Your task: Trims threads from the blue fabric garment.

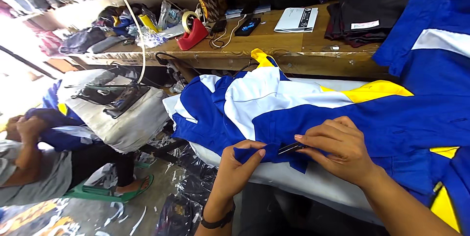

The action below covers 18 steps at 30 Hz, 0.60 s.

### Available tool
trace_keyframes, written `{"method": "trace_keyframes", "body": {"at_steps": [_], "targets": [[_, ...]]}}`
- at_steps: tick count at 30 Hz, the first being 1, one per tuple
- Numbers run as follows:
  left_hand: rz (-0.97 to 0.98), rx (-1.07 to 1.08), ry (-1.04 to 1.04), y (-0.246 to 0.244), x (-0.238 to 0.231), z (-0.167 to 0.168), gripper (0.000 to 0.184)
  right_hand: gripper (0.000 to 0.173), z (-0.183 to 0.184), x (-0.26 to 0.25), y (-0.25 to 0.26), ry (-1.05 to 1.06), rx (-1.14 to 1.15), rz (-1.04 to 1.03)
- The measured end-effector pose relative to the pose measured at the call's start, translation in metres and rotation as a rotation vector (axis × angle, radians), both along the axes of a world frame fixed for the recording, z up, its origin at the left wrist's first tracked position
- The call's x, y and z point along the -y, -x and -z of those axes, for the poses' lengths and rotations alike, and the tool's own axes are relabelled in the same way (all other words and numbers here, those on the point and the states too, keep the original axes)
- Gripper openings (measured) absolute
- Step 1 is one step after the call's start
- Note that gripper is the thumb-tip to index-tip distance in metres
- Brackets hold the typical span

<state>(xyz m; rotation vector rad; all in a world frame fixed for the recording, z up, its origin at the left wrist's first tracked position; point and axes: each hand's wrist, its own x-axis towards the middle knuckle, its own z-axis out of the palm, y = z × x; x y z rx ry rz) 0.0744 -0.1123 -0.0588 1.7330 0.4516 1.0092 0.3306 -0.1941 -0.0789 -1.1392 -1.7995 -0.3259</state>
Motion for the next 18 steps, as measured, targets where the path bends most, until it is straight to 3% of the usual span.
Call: {"method": "trace_keyframes", "body": {"at_steps": [18], "targets": [[0.032, -0.103, -0.052, 0.002, -0.001, -0.001, 0.014, 0.024, -0.021, -0.002, 0.001, 0.107, 0.094, -0.033]]}}
